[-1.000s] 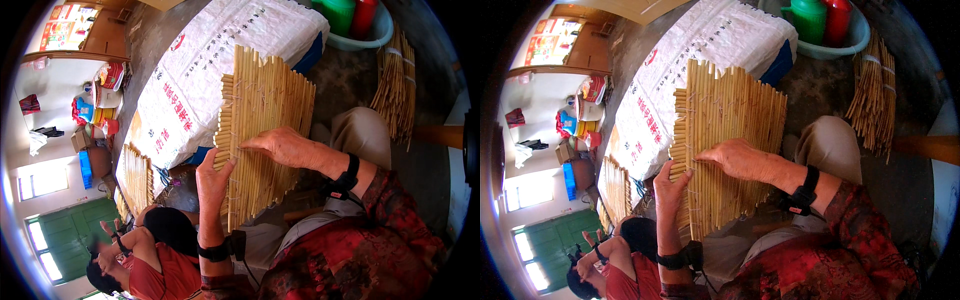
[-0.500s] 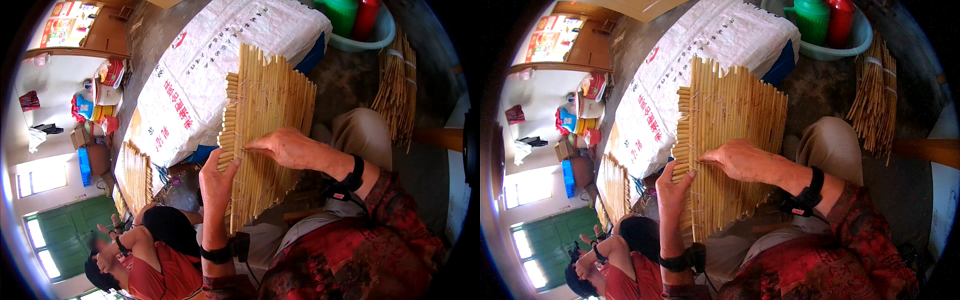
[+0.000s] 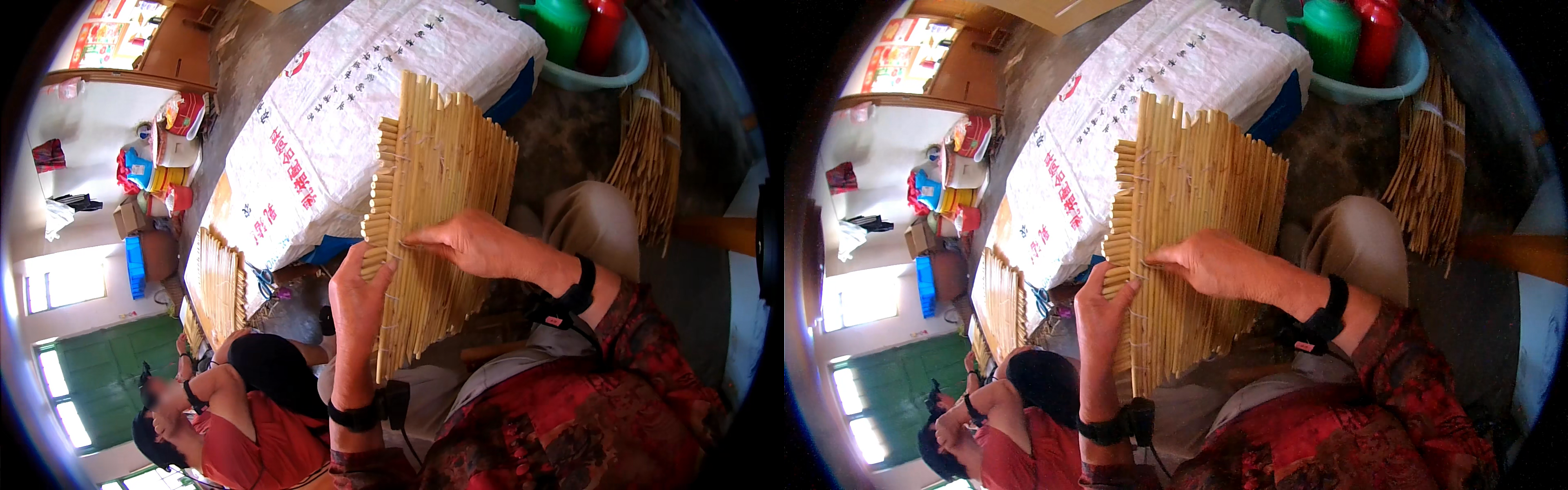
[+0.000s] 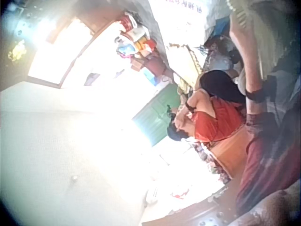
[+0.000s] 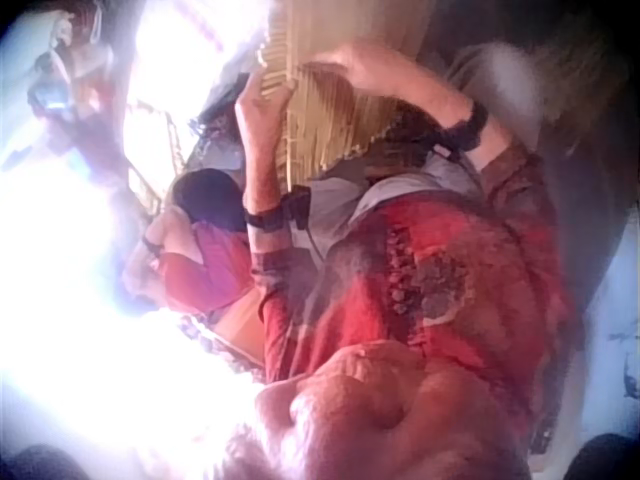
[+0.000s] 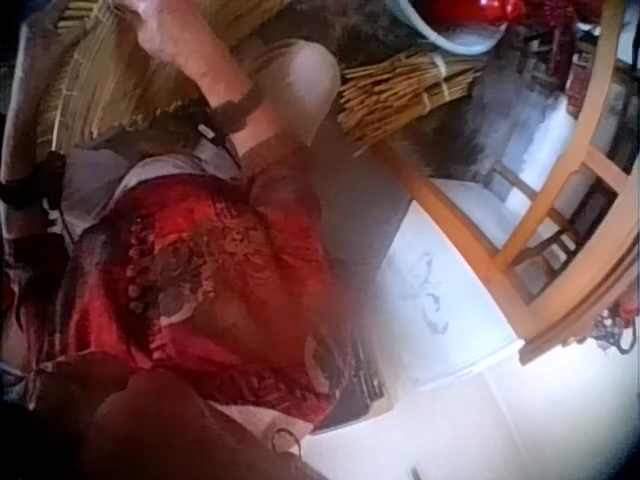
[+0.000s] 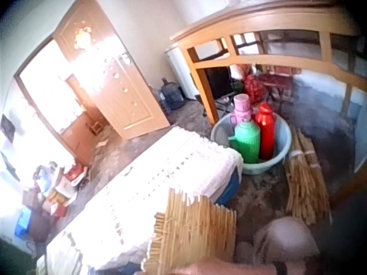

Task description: The person weaves a bamboo mat using a needle and white thread, passing the thread through and around a row of bamboo reeds while holding the mat in their hands.

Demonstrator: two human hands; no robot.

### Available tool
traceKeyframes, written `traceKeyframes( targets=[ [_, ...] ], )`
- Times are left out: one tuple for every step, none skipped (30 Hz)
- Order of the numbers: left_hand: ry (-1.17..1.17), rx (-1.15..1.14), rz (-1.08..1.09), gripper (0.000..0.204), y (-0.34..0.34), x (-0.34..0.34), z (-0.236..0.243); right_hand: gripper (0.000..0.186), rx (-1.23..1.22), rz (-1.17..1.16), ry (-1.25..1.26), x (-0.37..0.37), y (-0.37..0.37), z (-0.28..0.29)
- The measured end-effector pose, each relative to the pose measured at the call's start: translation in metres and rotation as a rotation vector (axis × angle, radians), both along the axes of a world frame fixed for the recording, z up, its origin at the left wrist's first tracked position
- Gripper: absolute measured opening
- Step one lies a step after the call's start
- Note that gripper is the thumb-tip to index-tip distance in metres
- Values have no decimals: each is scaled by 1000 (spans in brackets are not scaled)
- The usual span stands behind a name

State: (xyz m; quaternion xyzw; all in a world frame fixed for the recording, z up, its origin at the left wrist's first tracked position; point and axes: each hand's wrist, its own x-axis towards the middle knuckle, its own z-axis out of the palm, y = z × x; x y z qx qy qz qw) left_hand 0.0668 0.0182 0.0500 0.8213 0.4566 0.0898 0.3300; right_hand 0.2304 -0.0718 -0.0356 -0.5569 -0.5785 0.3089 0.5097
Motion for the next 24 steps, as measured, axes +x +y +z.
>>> traceKeyframes(
  targets=[
    [-8, -4, -2, 31, -3, 2, -1, 24, -4, -2, -8, 1, -5, 5],
    [8, 43, -17, 31, -9, 1, -1, 22, -44, -11, -57, 2, -12, 15],
    [23, 89, -32, 32, -15, 2, 1, 21, -85, -20, -107, 3, -19, 24],
    [-8, 97, -57, 32, -22, 4, 4, 21, -91, -16, -118, 5, -25, 30],
    [-29, 86, -55, 32, -31, 8, 7, 19, -101, -31, -151, 8, -33, 37],
    [-18, 137, -79, 32, -41, 11, 10, 17, -112, -47, -184, 10, -40, 42],
    [-8, 187, -103, 33, -48, 12, 10, 17, -125, -48, -205, 9, -48, 44],
    [-3, 252, -147, 32, -54, 10, 6, 17, -153, -75, -217, 7, -57, 45],
    [-27, 239, -145, 32, -60, 11, 4, 16, -182, -104, -229, 6, -64, 48],
    [-22, 236, -150, 32, -68, 14, 4, 14, -204, -112, -246, 5, -72, 55],
    [-6, 239, -159, 31, -77, 15, 5, 14, -213, -115, -259, 7, -79, 55],
    [-10, 279, -185, 31, -84, 16, 4, 13, -175, -112, -239, 9, -84, 54],
    [-22, 271, -185, 31, -91, 16, 3, 12, -136, -107, -217, 11, -90, 54],
    [-25, 294, -193, 30, -94, 16, 3, 12, -143, -107, -229, 10, -92, 57],
    [-27, 318, -200, 30, -98, 16, 4, 12, -161, -101, -259, 9, -94, 62],
    [-36, 312, -196, 30, -101, 15, 4, 11, -177, -94, -289, 7, -96, 65],
    [-21, 280, -184, 31, -104, 15, 4, 11, -180, -93, -299, 7, -98, 65],
    [-6, 248, -171, 33, -107, 15, 5, 12, -182, -99, -294, 7, -99, 63],
    [-15, 247, -166, 33, -108, 16, 6, 12, -182, -103, -289, 7, -101, 62],
    [-3, 232, -177, 33, -109, 18, 6, 12, -183, -99, -299, 8, -104, 64],
    [8, 218, -187, 33, -110, 19, 7, 14, -197, -101, -263, 9, -107, 65],
    [-3, 218, -181, 33, -113, 20, 8, 17, -212, -103, -228, 11, -111, 66],
    [-22, 208, -190, 32, -115, 18, 8, 17, -215, -96, -238, 10, -115, 66],
    [-43, 197, -199, 31, -118, 17, 8, 19, -233, -103, -250, 10, -119, 67]
  ],
)
